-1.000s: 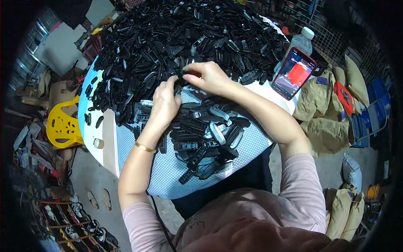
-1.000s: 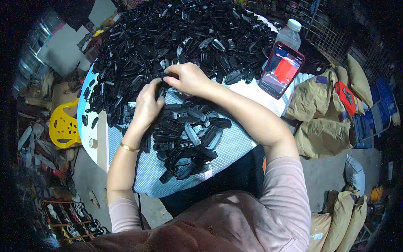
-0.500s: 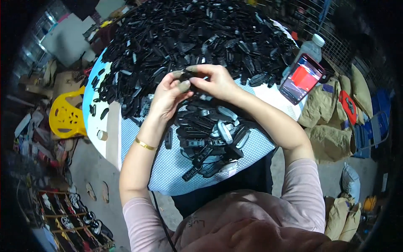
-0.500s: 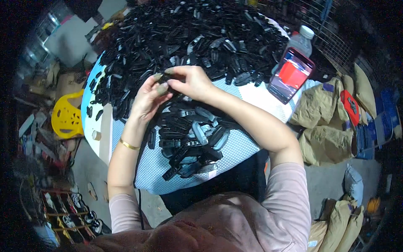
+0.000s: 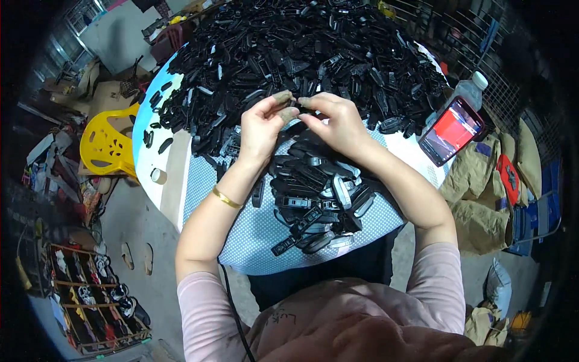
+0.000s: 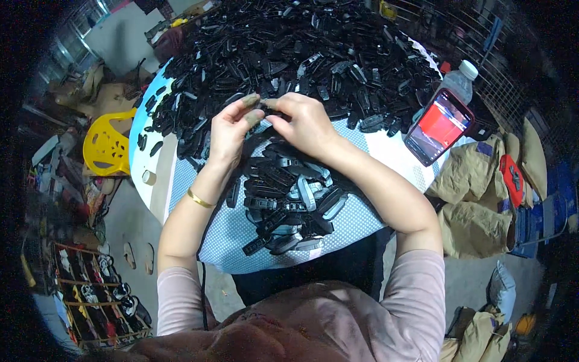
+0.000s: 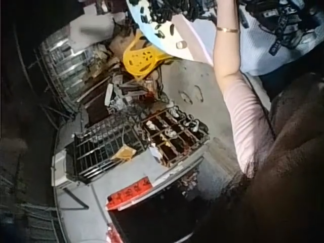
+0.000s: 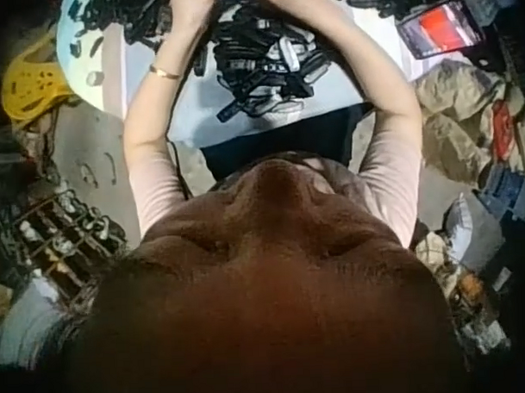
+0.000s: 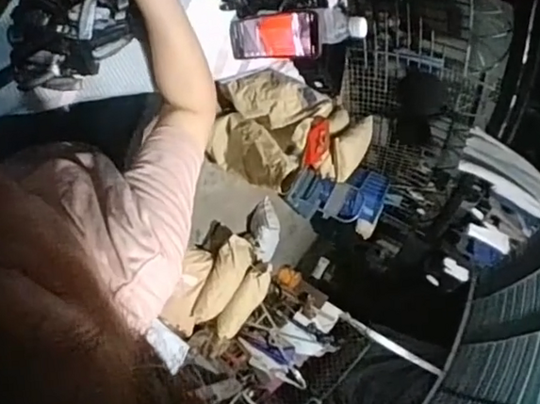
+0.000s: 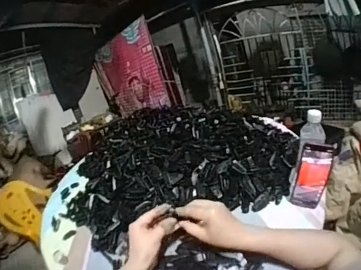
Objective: The recorder is sorting and inspecting a large quantity of small black plastic hardware components on a round table.
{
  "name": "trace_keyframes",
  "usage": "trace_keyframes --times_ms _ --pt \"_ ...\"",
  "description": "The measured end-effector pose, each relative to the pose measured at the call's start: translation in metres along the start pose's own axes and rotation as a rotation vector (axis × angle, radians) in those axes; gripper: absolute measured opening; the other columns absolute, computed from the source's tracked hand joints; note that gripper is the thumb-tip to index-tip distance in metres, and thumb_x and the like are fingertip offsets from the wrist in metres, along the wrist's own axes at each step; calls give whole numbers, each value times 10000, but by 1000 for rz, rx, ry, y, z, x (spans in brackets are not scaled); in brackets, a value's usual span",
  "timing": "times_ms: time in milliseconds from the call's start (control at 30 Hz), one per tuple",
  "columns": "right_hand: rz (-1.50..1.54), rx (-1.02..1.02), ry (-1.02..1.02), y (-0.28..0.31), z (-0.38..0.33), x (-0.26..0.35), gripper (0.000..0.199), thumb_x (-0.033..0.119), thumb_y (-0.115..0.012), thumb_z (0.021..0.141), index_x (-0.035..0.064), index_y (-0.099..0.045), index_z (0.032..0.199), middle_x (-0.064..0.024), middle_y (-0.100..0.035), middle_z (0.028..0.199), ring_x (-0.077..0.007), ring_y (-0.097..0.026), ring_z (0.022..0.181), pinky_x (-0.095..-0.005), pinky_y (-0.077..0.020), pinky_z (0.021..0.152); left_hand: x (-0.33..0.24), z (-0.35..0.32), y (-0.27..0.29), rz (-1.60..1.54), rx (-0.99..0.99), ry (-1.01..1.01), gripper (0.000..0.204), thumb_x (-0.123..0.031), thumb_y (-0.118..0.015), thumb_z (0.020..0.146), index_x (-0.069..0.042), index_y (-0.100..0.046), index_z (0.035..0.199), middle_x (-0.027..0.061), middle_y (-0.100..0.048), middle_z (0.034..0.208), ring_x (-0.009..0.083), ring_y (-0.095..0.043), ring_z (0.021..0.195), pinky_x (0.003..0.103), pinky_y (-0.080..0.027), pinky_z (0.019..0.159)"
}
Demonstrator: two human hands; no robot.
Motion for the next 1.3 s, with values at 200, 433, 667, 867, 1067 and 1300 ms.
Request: trace_keyframes --times_ms 200,433,667,867,1067,1300 --pt "148 161 -238 -2 5 -9 314 251 -688 777 -2 -620 951 -64 -608 801 -154 -597 731 -247 -473 576 -19 -4 -3 0 -3 -56 345 26 -577 822 64 -523 1161 131 -613 1076 157 -577 993 248 -449 873" --pt "287 341 -324 -1 -1 -1 267 226 -660 814 -9 -641 940 2 -604 719 -48 -502 622 -220 -412 555 -24 -5 2 18 123 -81 349 50 -556 808 54 -535 1156 139 -632 1027 153 -598 943 253 -468 839" --pt "292 464 -217 23 18 -15 401 273 -706 758 38 -615 1070 -110 -662 875 -160 -614 743 -287 -489 683 -33 -13 -11 179 112 -221 481 58 -603 772 41 -460 1231 122 -632 1022 140 -595 936 252 -485 810" --pt "456 -17 -518 86 24 -73 325 295 -576 878 10 -614 1029 -42 -638 837 -63 -576 709 -176 -461 595 -59 -38 -27 454 534 -319 552 -38 -701 679 7 -519 1199 95 -661 898 135 -631 826 268 -490 766" --pt "121 86 -547 85 19 -88 188 204 -623 839 24 -647 890 4 -611 707 -54 -553 626 -193 -444 565 -52 -42 -37 517 875 -434 434 -197 -739 670 -63 -630 1067 71 -645 866 188 -555 821 304 -450 769" --pt "-268 61 -481 84 20 -102 213 211 -654 741 37 -667 866 -113 -650 720 -224 -633 673 -329 -487 645 15 10 -5 1020 248 -294 284 -124 -671 733 -19 -639 995 165 -636 898 275 -623 814 329 -484 731"
Point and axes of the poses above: each hand's wrist, its own z-axis towards the middle knuckle, its own y-axis out of the back of the hand, x = y × z, the point moved 2 cm from there along z, towards the middle knuckle
